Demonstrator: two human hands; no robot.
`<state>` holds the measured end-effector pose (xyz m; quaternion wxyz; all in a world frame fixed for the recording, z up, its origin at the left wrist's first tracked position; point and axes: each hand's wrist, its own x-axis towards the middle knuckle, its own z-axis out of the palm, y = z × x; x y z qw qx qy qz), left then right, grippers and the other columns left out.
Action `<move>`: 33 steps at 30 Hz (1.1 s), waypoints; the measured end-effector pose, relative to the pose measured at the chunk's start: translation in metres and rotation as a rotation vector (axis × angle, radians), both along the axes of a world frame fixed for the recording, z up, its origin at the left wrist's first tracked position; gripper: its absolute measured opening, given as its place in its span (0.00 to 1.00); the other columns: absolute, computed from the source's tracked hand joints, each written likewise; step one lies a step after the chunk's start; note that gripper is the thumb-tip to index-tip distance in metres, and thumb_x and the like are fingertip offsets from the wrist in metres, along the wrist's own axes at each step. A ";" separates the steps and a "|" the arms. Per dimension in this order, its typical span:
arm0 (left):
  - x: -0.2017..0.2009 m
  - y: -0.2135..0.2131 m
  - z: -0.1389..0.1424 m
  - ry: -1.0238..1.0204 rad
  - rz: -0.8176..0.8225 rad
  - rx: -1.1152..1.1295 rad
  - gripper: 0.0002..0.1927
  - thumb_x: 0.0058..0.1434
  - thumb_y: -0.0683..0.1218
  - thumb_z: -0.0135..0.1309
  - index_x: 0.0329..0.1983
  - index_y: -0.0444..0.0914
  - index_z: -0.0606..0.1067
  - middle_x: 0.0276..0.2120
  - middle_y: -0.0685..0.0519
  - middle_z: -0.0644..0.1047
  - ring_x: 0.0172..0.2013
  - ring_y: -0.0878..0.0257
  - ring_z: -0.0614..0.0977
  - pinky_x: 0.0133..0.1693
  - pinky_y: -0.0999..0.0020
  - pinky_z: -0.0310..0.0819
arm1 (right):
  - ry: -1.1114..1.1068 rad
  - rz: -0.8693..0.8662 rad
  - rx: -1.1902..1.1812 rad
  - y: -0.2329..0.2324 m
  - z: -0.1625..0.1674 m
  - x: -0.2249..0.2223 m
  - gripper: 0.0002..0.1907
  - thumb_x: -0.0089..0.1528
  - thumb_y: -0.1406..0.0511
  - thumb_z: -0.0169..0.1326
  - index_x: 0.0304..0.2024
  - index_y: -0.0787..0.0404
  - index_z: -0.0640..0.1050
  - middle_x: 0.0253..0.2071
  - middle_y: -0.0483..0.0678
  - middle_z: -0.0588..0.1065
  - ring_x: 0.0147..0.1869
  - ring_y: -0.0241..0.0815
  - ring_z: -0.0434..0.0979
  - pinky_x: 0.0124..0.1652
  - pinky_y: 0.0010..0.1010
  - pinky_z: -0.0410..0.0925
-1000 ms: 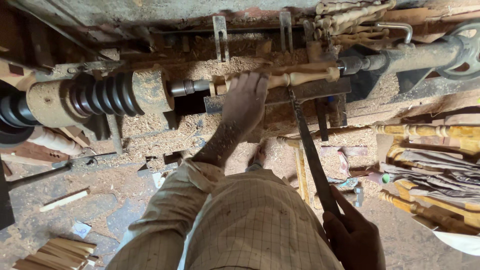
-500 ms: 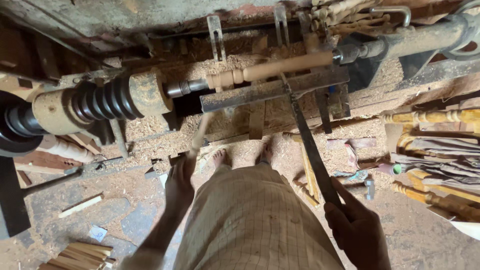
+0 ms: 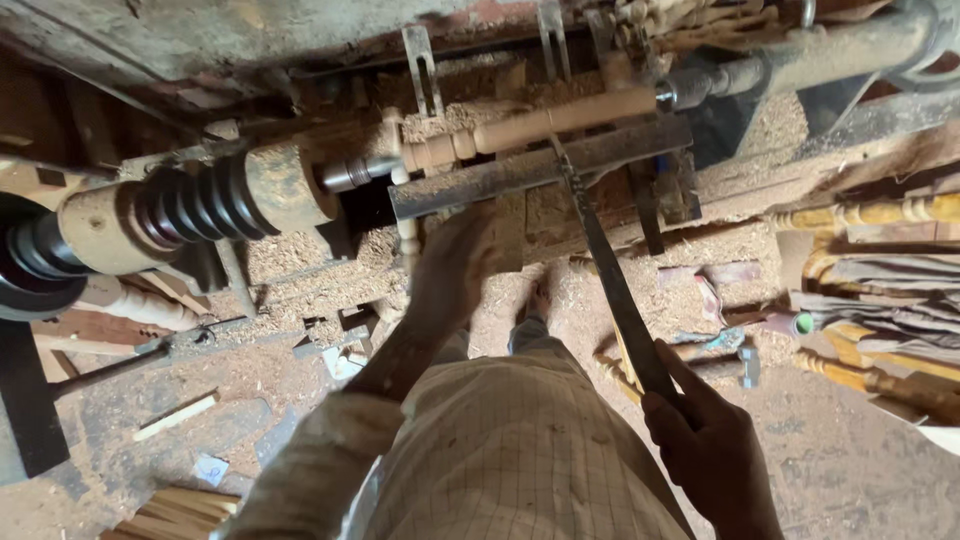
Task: The person shapes a rotating wooden spindle on a lathe using a chisel. They hold the tool against the spinning wood to carve decorative beads and contours along the length of the piece.
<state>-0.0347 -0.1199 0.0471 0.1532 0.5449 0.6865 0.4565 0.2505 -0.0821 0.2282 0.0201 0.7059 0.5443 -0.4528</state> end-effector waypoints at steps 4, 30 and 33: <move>0.005 0.083 0.011 0.411 -0.165 0.266 0.26 0.66 0.40 0.64 0.66 0.40 0.71 0.66 0.46 0.72 0.66 0.52 0.76 0.64 0.60 0.78 | 0.052 0.059 0.070 -0.002 0.005 -0.004 0.30 0.61 0.59 0.60 0.67 0.46 0.74 0.19 0.47 0.77 0.21 0.31 0.70 0.22 0.27 0.66; 0.000 0.119 -0.037 0.566 -0.153 0.263 0.17 0.76 0.40 0.54 0.65 0.47 0.73 0.64 0.56 0.76 0.67 0.60 0.76 0.66 0.62 0.77 | -0.058 -0.010 0.000 -0.016 0.006 -0.021 0.32 0.59 0.61 0.62 0.67 0.46 0.75 0.21 0.50 0.82 0.24 0.34 0.76 0.29 0.30 0.71; -0.002 0.119 -0.041 0.524 -0.221 0.246 0.21 0.69 0.47 0.57 0.65 0.41 0.73 0.63 0.49 0.76 0.64 0.55 0.77 0.62 0.60 0.76 | -0.015 -0.040 0.004 -0.027 0.004 -0.029 0.31 0.60 0.59 0.61 0.67 0.47 0.75 0.20 0.51 0.80 0.24 0.34 0.74 0.29 0.30 0.70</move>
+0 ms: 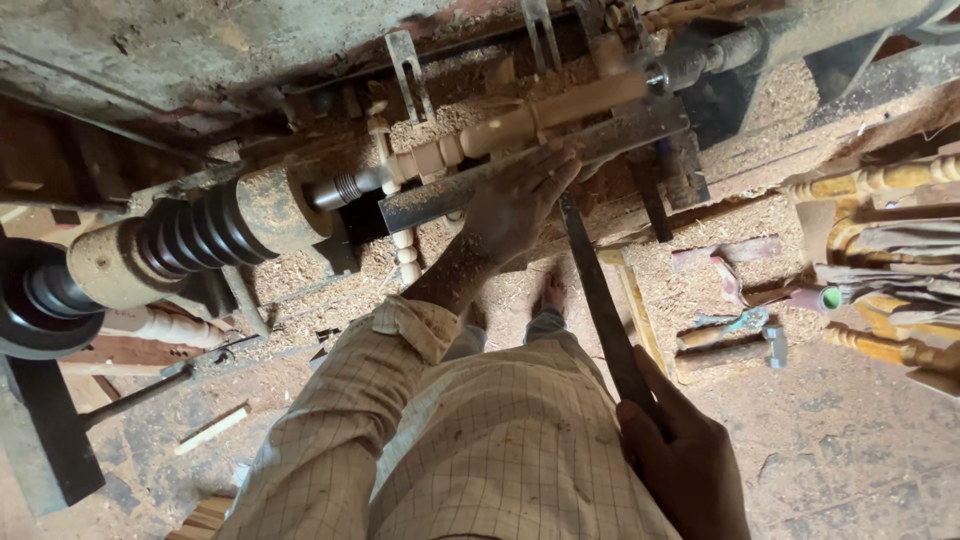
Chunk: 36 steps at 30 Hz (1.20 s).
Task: The person shapes a rotating wooden spindle on a lathe using a chisel. They hold the tool against the spinning wood to carve decorative beads and contours along the length of the piece.
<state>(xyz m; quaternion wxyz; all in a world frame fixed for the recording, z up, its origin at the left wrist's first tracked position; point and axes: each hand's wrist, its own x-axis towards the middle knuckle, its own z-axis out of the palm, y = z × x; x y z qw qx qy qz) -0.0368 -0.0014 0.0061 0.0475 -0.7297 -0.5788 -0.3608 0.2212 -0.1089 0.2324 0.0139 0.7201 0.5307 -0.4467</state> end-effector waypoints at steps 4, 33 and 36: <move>-0.001 0.003 0.000 0.110 0.025 0.015 0.21 0.72 0.39 0.53 0.66 0.46 0.73 0.65 0.54 0.76 0.67 0.61 0.76 0.65 0.66 0.75 | -0.004 -0.080 -0.035 -0.008 0.003 -0.002 0.30 0.60 0.60 0.61 0.66 0.46 0.75 0.21 0.51 0.81 0.24 0.36 0.74 0.29 0.31 0.70; 0.011 0.004 0.020 -0.044 0.089 0.033 0.18 0.68 0.39 0.58 0.60 0.46 0.77 0.61 0.53 0.78 0.63 0.58 0.79 0.63 0.62 0.79 | -0.011 0.176 -0.164 0.086 0.020 0.057 0.32 0.62 0.58 0.62 0.69 0.41 0.73 0.18 0.45 0.70 0.19 0.35 0.65 0.22 0.32 0.64; 0.009 0.005 0.016 -0.021 0.060 -0.061 0.18 0.67 0.40 0.59 0.60 0.45 0.78 0.61 0.52 0.78 0.64 0.57 0.77 0.65 0.60 0.74 | -0.054 0.184 -0.129 0.074 0.017 0.048 0.30 0.61 0.57 0.61 0.67 0.40 0.74 0.18 0.46 0.74 0.21 0.36 0.66 0.26 0.32 0.66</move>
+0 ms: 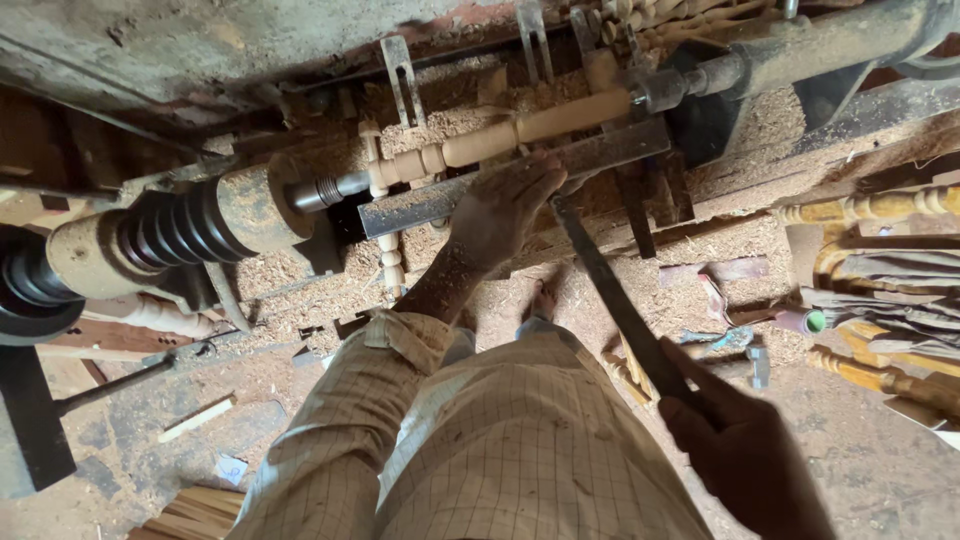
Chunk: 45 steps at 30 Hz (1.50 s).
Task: The person shapes a rotating wooden spindle on a lathe using a chisel. They hold the tool against the spinning wood to carve decorative beads and contours along the length of the piece.
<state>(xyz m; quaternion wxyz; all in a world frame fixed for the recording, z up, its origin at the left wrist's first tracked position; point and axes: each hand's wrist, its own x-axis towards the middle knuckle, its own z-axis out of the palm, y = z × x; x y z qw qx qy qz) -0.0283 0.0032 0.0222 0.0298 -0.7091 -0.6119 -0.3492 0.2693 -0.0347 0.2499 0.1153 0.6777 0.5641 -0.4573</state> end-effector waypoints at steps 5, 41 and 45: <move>-0.007 -0.006 0.007 0.007 -0.080 -0.001 0.19 0.68 0.41 0.60 0.62 0.41 0.76 0.63 0.50 0.77 0.66 0.57 0.76 0.69 0.61 0.69 | 0.030 -0.045 0.021 -0.031 -0.015 -0.004 0.32 0.60 0.58 0.62 0.68 0.40 0.73 0.24 0.51 0.81 0.25 0.37 0.75 0.32 0.32 0.72; -0.009 -0.012 0.001 0.007 -0.007 0.077 0.20 0.68 0.35 0.55 0.61 0.42 0.77 0.62 0.51 0.77 0.65 0.57 0.78 0.62 0.63 0.79 | 0.142 -0.090 0.121 -0.086 -0.060 -0.028 0.37 0.59 0.61 0.61 0.73 0.48 0.71 0.42 0.54 0.85 0.42 0.41 0.87 0.47 0.34 0.76; -0.009 -0.012 0.005 -0.004 -0.012 0.059 0.21 0.65 0.35 0.56 0.62 0.40 0.76 0.62 0.50 0.77 0.64 0.55 0.78 0.62 0.61 0.79 | 0.204 -0.125 0.169 -0.087 -0.058 -0.029 0.35 0.57 0.60 0.62 0.67 0.49 0.71 0.37 0.52 0.85 0.39 0.35 0.85 0.44 0.32 0.75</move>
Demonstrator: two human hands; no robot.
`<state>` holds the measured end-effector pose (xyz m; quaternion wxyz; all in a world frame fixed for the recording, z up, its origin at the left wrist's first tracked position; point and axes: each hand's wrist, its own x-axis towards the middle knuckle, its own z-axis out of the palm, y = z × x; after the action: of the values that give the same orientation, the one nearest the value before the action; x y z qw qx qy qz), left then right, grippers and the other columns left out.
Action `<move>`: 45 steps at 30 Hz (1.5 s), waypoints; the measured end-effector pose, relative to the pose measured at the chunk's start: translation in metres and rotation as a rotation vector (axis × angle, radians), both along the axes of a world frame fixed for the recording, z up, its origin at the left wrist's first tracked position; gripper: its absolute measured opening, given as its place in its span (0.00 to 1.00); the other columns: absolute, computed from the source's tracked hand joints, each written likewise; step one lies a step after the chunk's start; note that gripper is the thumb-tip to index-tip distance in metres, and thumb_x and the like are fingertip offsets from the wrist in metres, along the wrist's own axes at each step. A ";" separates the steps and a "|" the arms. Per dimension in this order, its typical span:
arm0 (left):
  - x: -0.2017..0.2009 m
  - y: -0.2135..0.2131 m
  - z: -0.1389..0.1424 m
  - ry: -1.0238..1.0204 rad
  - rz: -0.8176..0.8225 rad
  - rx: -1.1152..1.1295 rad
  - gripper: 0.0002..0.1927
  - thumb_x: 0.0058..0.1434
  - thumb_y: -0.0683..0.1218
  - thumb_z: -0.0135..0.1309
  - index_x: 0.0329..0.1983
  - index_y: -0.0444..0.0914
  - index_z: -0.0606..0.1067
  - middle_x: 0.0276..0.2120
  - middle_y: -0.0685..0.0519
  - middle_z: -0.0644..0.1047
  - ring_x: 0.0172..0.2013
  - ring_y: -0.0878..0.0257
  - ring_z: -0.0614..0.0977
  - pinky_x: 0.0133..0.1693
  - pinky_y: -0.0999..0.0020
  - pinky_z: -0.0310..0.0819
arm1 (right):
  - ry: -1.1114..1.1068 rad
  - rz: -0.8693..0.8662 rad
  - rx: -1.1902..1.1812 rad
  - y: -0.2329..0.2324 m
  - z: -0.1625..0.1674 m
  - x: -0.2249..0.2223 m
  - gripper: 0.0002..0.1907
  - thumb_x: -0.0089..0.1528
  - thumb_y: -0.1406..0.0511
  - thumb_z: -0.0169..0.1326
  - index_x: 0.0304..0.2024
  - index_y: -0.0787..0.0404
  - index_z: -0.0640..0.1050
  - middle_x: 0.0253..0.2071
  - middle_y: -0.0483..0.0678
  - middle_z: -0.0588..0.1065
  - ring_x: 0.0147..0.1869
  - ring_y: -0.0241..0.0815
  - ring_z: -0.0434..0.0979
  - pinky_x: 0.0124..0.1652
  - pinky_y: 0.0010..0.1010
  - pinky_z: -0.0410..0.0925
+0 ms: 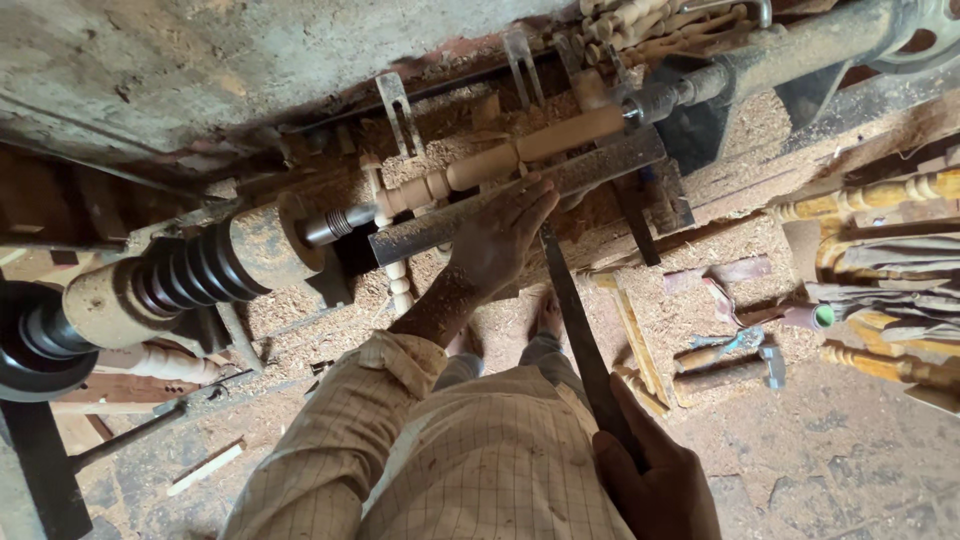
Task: The person shapes a rotating wooden spindle on a lathe using a chisel. They hold the tool against the spinning wood to carve decorative beads and contours along the length of the piece.
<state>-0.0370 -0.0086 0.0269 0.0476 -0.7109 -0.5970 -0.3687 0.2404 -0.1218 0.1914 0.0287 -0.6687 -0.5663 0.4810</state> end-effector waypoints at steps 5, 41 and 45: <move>0.002 0.000 -0.001 -0.019 0.001 -0.007 0.22 0.65 0.35 0.58 0.63 0.42 0.76 0.62 0.50 0.78 0.64 0.56 0.78 0.61 0.62 0.79 | -0.156 0.026 -0.094 0.006 -0.001 0.010 0.38 0.61 0.60 0.62 0.74 0.46 0.70 0.37 0.55 0.85 0.35 0.44 0.85 0.42 0.37 0.78; 0.021 -0.003 0.007 0.019 0.249 0.137 0.12 0.69 0.48 0.57 0.53 0.44 0.82 0.53 0.52 0.83 0.56 0.59 0.83 0.55 0.62 0.85 | -0.346 0.564 -0.048 0.192 -0.020 0.137 0.34 0.53 0.54 0.72 0.61 0.50 0.79 0.39 0.51 0.84 0.41 0.42 0.84 0.47 0.33 0.77; 0.013 -0.007 0.003 -0.229 0.143 0.007 0.07 0.76 0.45 0.57 0.55 0.45 0.80 0.56 0.50 0.81 0.58 0.58 0.83 0.57 0.65 0.85 | -0.248 0.273 -0.138 0.086 -0.020 0.104 0.40 0.53 0.57 0.70 0.68 0.44 0.72 0.51 0.50 0.86 0.51 0.40 0.88 0.54 0.32 0.75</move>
<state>-0.0238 -0.0160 0.0294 0.0078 -0.6196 -0.6466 -0.4449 0.3447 -0.0360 0.1710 -0.1526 -0.6402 -0.6165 0.4322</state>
